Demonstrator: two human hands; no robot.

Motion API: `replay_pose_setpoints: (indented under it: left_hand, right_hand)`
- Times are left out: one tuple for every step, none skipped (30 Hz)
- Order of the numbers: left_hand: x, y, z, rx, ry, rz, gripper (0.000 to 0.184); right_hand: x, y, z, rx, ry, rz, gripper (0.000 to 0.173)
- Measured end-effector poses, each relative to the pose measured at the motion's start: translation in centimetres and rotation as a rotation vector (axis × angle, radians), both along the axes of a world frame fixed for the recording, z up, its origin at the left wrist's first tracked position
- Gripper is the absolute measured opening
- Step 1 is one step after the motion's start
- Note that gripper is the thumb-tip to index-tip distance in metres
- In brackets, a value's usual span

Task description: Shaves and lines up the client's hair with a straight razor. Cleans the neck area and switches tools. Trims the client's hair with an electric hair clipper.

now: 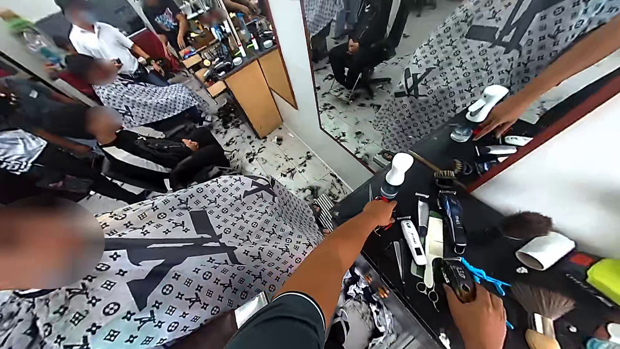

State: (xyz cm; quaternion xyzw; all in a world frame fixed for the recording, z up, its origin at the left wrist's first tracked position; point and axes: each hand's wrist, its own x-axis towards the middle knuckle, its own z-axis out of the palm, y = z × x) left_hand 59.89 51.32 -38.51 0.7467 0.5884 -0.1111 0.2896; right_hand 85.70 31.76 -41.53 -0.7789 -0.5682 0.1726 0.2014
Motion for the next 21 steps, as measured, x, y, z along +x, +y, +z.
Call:
replay_pose_setpoints:
  left_hand:
    - [0.0,0.2,-0.1,0.002,-0.018,0.010,0.071]
    - [0.0,0.4,0.0,0.005,-0.040,0.023,0.069]
    - [0.1,0.5,0.1,0.008,-0.057,0.035,0.067]
    - [0.2,0.6,0.2,0.007,-0.069,0.049,0.067]
    - [0.2,0.6,0.3,0.002,-0.083,0.068,0.068]
    - [0.3,0.6,0.5,0.002,-0.099,0.092,0.068]
    - [0.2,0.6,0.5,0.008,-0.118,0.117,0.066]
    - [0.2,0.7,0.5,0.015,-0.142,0.139,0.062]
    - [0.2,0.7,0.4,0.019,-0.169,0.159,0.055]
    - [0.1,0.7,0.2,0.026,-0.200,0.177,0.051]
    - [0.1,0.6,0.1,0.032,-0.229,0.193,0.047]
    - [0.0,0.5,0.1,0.033,-0.253,0.208,0.046]
    - [-0.1,0.3,0.1,0.033,-0.280,0.229,0.046]
    - [-0.2,0.0,0.2,0.037,-0.307,0.254,0.046]
    - [-0.3,-0.3,0.5,0.050,-0.332,0.284,0.046]
    - [-0.5,-0.7,0.9,0.075,-0.357,0.316,0.046]
    - [-0.8,-1.1,1.3,0.107,-0.383,0.346,0.046]
    - [-1.2,-1.8,2.0,0.136,-0.414,0.377,0.045]
    - [-1.8,-2.7,2.8,0.159,-0.458,0.412,0.045]
    - [-2.7,-3.9,3.8,0.181,-0.520,0.453,0.043]
    - [-3.6,-5.6,4.8,0.194,-0.609,0.499,0.041]
  right_hand:
    - [0.1,-0.1,0.3,0.016,0.010,-0.013,0.066]
    - [0.1,-0.2,0.7,0.027,0.027,-0.030,0.068]
    - [0.2,-0.4,1.2,0.032,0.053,-0.051,0.069]
    - [0.1,-0.5,1.9,0.032,0.080,-0.072,0.071]
    - [0.1,-0.7,2.5,0.036,0.111,-0.091,0.072]
    - [0.1,-0.8,3.0,0.046,0.144,-0.107,0.072]
    - [0.0,-1.0,3.5,0.057,0.175,-0.119,0.072]
    - [0.0,-1.1,3.9,0.054,0.207,-0.133,0.073]
    - [-0.2,-1.2,4.3,0.051,0.236,-0.146,0.074]
    - [-0.3,-1.3,4.7,0.047,0.268,-0.156,0.075]
    - [-0.6,-1.4,5.0,0.044,0.307,-0.161,0.076]
    - [-0.9,-1.4,5.3,0.051,0.358,-0.160,0.075]
    - [-1.2,-1.5,5.5,0.064,0.425,-0.154,0.074]
    - [-1.6,-1.5,5.7,0.075,0.518,-0.141,0.072]
    - [-2.1,-1.6,6.0,0.080,0.631,-0.123,0.071]
    - [-2.6,-1.5,6.2,0.084,0.752,-0.103,0.070]
    - [-3.3,-1.6,6.3,0.085,0.876,-0.079,0.070]
    - [-4.0,-1.6,6.5,0.079,0.975,-0.051,0.070]
    - [-4.9,-1.7,6.9,0.080,1.043,-0.025,0.066]
    - [-5.8,-1.8,7.4,0.076,1.097,0.011,0.057]
    - [-6.8,-1.9,7.9,0.053,1.133,0.073,0.050]
